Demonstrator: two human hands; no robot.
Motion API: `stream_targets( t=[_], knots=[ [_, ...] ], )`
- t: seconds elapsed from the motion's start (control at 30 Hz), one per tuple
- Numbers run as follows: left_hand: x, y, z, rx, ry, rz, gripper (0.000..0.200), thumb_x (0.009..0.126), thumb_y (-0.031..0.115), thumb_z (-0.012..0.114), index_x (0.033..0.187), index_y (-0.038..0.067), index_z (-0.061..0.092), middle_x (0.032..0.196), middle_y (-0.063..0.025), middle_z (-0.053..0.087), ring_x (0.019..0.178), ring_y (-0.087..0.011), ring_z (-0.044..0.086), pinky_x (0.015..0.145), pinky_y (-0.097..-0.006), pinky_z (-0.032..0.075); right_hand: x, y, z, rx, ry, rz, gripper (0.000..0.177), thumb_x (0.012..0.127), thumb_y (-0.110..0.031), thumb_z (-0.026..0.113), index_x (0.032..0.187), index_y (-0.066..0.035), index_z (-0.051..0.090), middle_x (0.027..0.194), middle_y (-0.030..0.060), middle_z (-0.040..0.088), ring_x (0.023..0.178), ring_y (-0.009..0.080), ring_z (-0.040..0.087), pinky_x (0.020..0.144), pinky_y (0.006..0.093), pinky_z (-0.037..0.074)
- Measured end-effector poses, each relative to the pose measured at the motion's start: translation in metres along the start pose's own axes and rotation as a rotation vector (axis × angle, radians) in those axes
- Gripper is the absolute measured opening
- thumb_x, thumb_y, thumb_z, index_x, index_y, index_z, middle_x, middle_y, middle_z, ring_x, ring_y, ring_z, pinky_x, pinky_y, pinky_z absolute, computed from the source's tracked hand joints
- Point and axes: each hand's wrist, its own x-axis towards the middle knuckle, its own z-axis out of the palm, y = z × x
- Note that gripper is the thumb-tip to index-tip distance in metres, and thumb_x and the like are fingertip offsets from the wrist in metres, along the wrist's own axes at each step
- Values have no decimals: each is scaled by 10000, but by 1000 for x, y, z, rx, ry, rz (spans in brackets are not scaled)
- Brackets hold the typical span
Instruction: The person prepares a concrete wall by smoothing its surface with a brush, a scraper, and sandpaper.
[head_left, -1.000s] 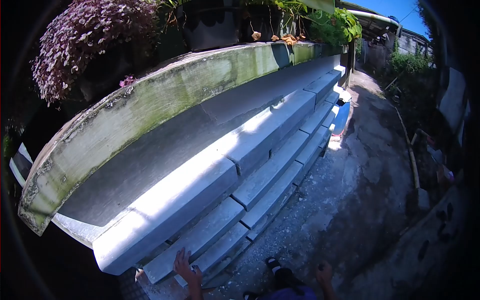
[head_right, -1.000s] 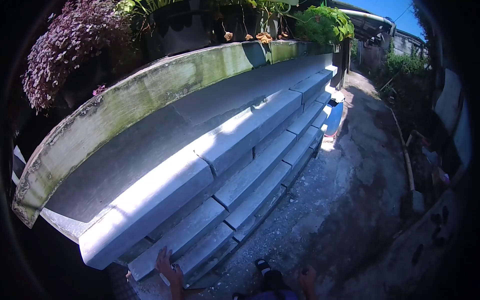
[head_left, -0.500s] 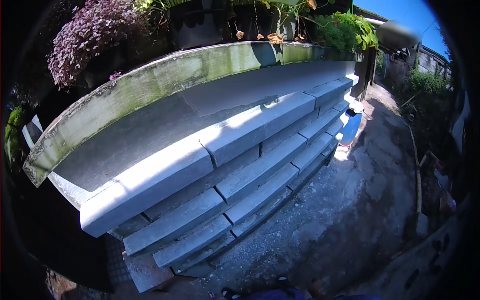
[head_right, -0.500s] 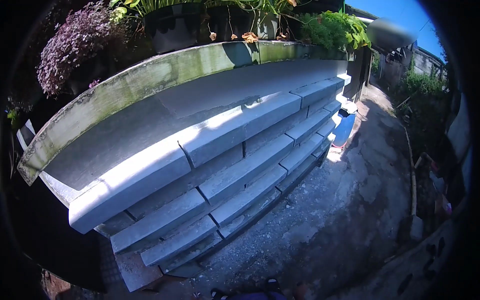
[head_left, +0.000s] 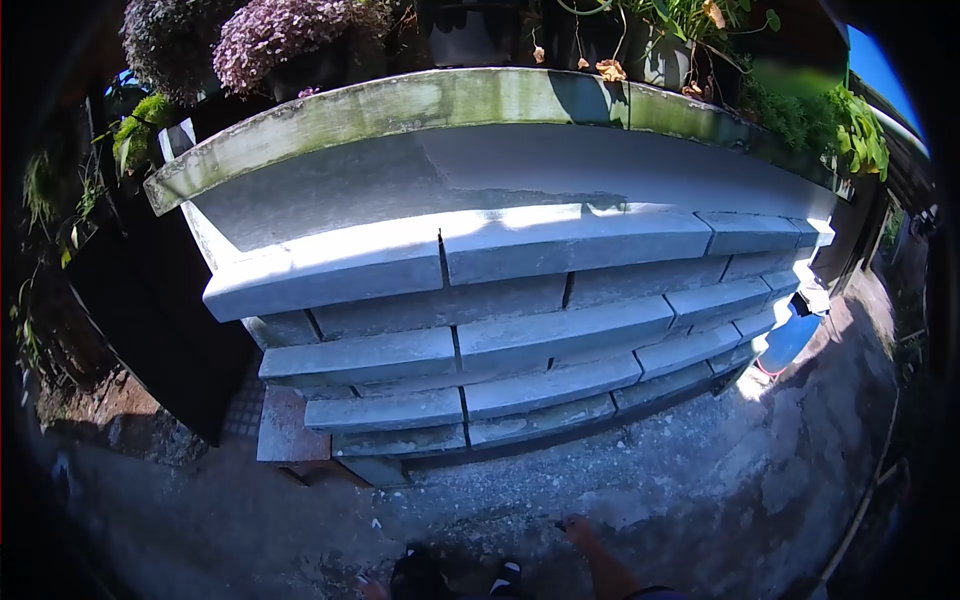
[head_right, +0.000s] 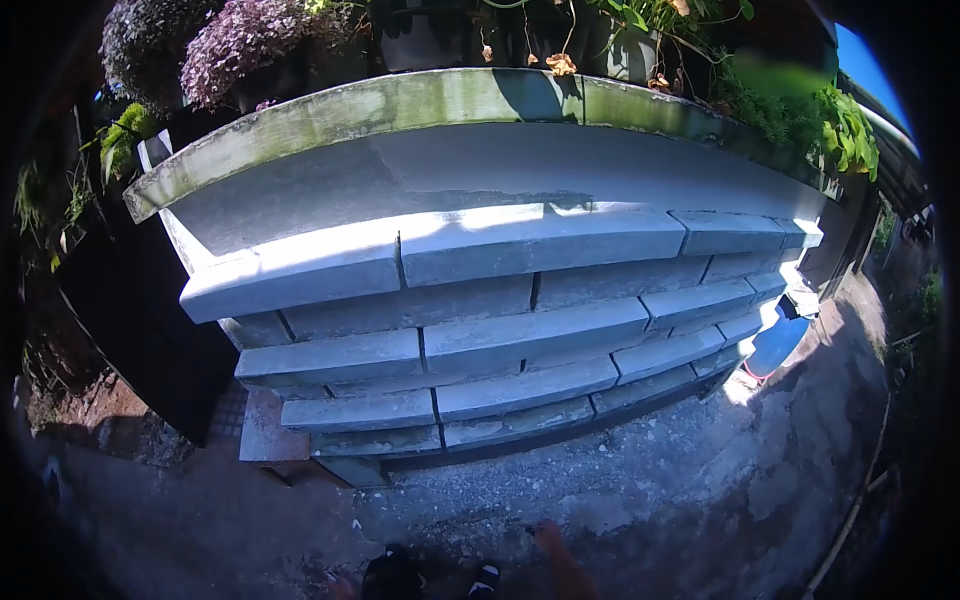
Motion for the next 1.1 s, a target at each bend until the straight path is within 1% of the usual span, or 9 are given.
stream_targets(
  t=[0.03, 0.1, 0.17, 0.23, 0.47, 0.67, 0.8, 1.03, 1.1],
  knots=[
    [-13, -1, -2, -7, 13, -17, 358, 923, 173, 639, 1245, 21, 602, 1036, -116, 696, 945, -247, 654, 840, -391, 522, -13, 44, 28, -122, -169, 89, 169, 901, -194, 664, 967, -50, 721, 824, 158, 721, 751, 322, 707, 701, 463, 547],
    [-28, 1, 0, -23, 25, -64, 353, 920, 164, 640, 1241, 21, 604, 1036, -116, 696, 944, -247, 654, 839, -388, 522, -59, 123, 82, -275, 55, -356, 188, 920, -210, 657, 978, -37, 703, 783, 129, 698, 673, 266, 677, 625, 445, 527],
    [-35, 2, 6, -40, 31, -87, 349, 916, 155, 642, 1236, 21, 606, 1036, -115, 696, 944, -246, 655, 838, -385, 523, -93, 85, 43, -48, -230, 48, 190, 921, -212, 658, 978, -36, 702, 782, 126, 696, 668, 259, 674, 618, 440, 524],
    [-36, 3, 12, -50, 22, -92, 344, 913, 146, 643, 1232, 21, 608, 1037, -115, 695, 943, -245, 655, 837, -382, 523, -117, 58, 6, 76, -271, 255, 193, 921, -214, 660, 979, -34, 700, 782, 123, 694, 663, 252, 670, 612, 435, 522],
    [-27, 6, 27, -89, -38, -73, 331, 902, 114, 647, 1217, 20, 616, 1037, -112, 694, 940, -242, 656, 833, -372, 525, -193, 40, -88, 474, -193, 663, 203, 922, -220, 666, 980, -28, 696, 780, 113, 688, 646, 227, 658, 590, 416, 511],
    [-31, -9, 26, -115, -94, -78, 321, 892, 87, 650, 1204, 20, 622, 1038, -111, 693, 938, -240, 656, 831, -363, 527, -286, 91, -104, 899, -183, 908, 213, 922, -226, 672, 980, -23, 693, 778, 105, 682, 632, 205, 647, 571, 401, 503],
    [-38, -7, 31, -119, -122, -86, 315, 885, 69, 653, 1195, 19, 627, 1038, -110, 692, 937, -238, 657, 829, -357, 528, -315, 155, -87, 1178, -159, 883, 219, 923, -230, 675, 981, -19, 690, 777, 100, 679, 623, 191, 640, 558, 390, 497],
    [-54, 9, 60, -117, -122, -115, 308, 873, 37, 657, 1180, 18, 634, 1039, -107, 691, 934, -235, 658, 825, -347, 530, -221, 2, -150, 487, 211, 543, 270, 895, -265, 744, 856, 1, 730, 739, 55, 677, 585, 103, 596, 500, 305, 443],
    [-62, 21, 77, -131, -105, -139, 307, 870, 28, 658, 1176, 18, 636, 1039, -107, 690, 934, -234, 658, 824, -344, 531, -175, -22, -172, 497, 267, 438, 245, 877, -232, 765, 861, 12, 748, 721, 47, 677, 581, 102, 597, 500, 295, 446]
  ],
)
